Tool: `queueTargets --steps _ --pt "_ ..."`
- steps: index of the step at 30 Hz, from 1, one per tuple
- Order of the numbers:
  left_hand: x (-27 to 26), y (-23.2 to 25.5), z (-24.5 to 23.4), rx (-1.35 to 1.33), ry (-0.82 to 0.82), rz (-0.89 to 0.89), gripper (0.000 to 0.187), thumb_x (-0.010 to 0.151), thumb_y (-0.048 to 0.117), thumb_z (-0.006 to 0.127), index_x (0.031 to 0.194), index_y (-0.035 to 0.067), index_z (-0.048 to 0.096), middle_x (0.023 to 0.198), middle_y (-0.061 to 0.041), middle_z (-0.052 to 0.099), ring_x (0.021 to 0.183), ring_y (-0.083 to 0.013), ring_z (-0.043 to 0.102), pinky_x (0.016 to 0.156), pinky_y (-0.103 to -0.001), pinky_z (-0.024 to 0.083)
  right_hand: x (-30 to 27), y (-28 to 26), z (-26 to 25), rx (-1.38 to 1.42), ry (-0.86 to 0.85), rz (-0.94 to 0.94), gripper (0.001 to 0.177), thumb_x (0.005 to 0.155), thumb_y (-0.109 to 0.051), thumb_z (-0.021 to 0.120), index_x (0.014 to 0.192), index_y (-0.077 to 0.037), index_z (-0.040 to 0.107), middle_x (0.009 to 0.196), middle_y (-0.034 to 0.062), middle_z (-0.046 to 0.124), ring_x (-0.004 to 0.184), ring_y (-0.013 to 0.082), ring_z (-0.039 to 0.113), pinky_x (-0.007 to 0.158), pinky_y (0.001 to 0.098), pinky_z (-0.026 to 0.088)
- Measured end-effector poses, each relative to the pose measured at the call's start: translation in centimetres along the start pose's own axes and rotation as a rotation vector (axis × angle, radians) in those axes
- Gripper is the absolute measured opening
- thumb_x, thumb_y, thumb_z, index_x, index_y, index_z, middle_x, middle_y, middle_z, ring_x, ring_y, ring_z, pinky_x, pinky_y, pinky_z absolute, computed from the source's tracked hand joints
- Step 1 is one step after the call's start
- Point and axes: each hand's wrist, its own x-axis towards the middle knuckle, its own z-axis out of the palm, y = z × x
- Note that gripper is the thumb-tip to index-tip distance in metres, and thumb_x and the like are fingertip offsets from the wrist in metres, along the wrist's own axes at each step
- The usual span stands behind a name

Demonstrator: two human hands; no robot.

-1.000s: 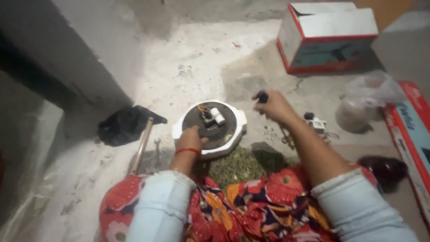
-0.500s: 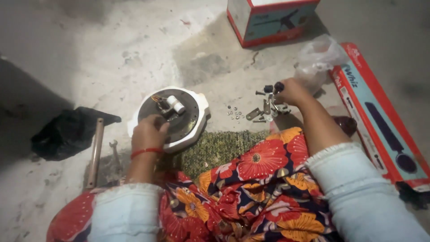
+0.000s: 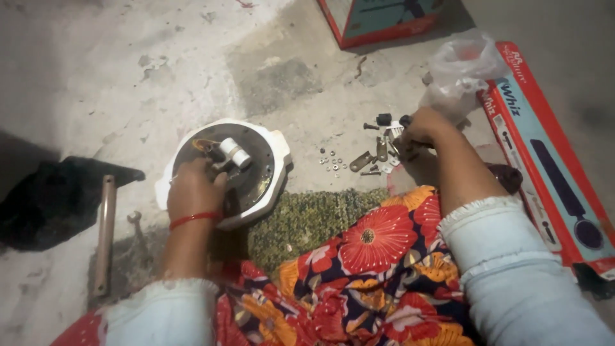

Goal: The person sits on the floor and organizes small hardware parts from a plastic bag onto the floor. They then pick up a screwdriver and a white cylindrical component, place it on the motor base, and use the screwdriver to tighten a screw to secure the component.

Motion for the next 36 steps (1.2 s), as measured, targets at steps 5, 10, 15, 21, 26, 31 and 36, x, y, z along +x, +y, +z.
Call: queueTargets --steps 5,10,15,21,26,31,36 --pt "0.3 -0.3 0.7 0.034 -0.008 -0.003 0.038 0.081 0.03 0.08 0.113 0.009 0.073 0.113 -0.02 0.068 0.104 -0.042 0.065 0.088 -0.051 0.053 1.7 4.8 -0.6 0.245 -0.059 0.181 0.032 0.07 -0.019 0.084 0.089 0.005 0.08 0.082 0.0208 0.076 0.069 0.0324 0.071 0.063 0.0467 0.056" --pt "0.5 -0.5 1.0 0.006 0.013 0.016 0.038 0.082 0.027 0.079 0.115 0.009 0.074 0.114 -0.02 0.069 0.105 -0.0414 0.066 0.09 -0.05 0.053 1.1 6.3 1.0 0.261 -0.225 0.222 0.031 0.07 -0.019 0.091 0.088 0.003 0.079 0.081 0.0126 0.076 0.073 0.0273 0.069 0.067 0.0421 0.056" --pt "0.4 -0.3 1.2 0.015 0.017 0.013 0.035 0.084 0.025 0.078 0.115 0.01 0.074 0.115 -0.02 0.069 0.106 -0.0408 0.066 0.091 -0.05 0.053 2.0 5.9 2.3 0.342 -0.418 0.224 0.018 0.075 -0.017 0.084 0.083 -0.001 0.082 0.077 0.0107 0.077 0.068 0.0232 0.068 0.063 0.0385 0.053" --pt "0.2 -0.7 1.8 0.026 0.051 0.004 0.033 0.084 0.023 0.079 0.114 0.008 0.074 0.112 -0.02 0.071 0.101 -0.0408 0.068 0.087 -0.05 0.054 3.5 8.4 3.9 0.331 -0.333 0.241 0.017 0.079 -0.014 0.084 0.078 0.001 0.076 0.07 0.0117 0.071 0.061 0.0225 0.063 0.059 0.039 0.049" --pt "0.4 -1.2 1.9 -0.041 0.094 0.02 0.029 0.086 0.021 0.077 0.111 0.007 0.074 0.11 -0.019 0.072 0.1 -0.04 0.069 0.088 -0.049 0.055 4.6 8.6 5.2 0.429 -0.411 0.242 0.027 0.082 -0.025 0.084 0.074 0.0 0.077 0.067 0.0104 0.069 0.058 0.0218 0.059 0.057 0.0375 0.046" --pt "1.3 -1.6 2.4 -0.018 0.085 -0.025 0.026 0.084 0.023 0.079 0.106 0.008 0.075 0.108 -0.019 0.073 0.099 -0.0405 0.069 0.086 -0.049 0.055 5.5 7.5 5.4 0.292 -0.369 0.256 0.026 0.08 -0.024 0.085 0.078 0.001 0.078 0.071 0.0126 0.071 0.063 0.0244 0.063 0.062 0.0393 0.05" --pt "1.6 -1.5 2.2 -0.024 0.087 -0.034 0.028 0.079 0.023 0.081 0.102 0.007 0.075 0.101 -0.019 0.073 0.096 -0.041 0.068 0.083 -0.05 0.054 6.2 6.0 4.8 0.146 -0.4 0.3 0.027 0.08 -0.025 0.084 0.083 0.001 0.078 0.079 0.0149 0.072 0.071 0.0269 0.066 0.067 0.0407 0.052"
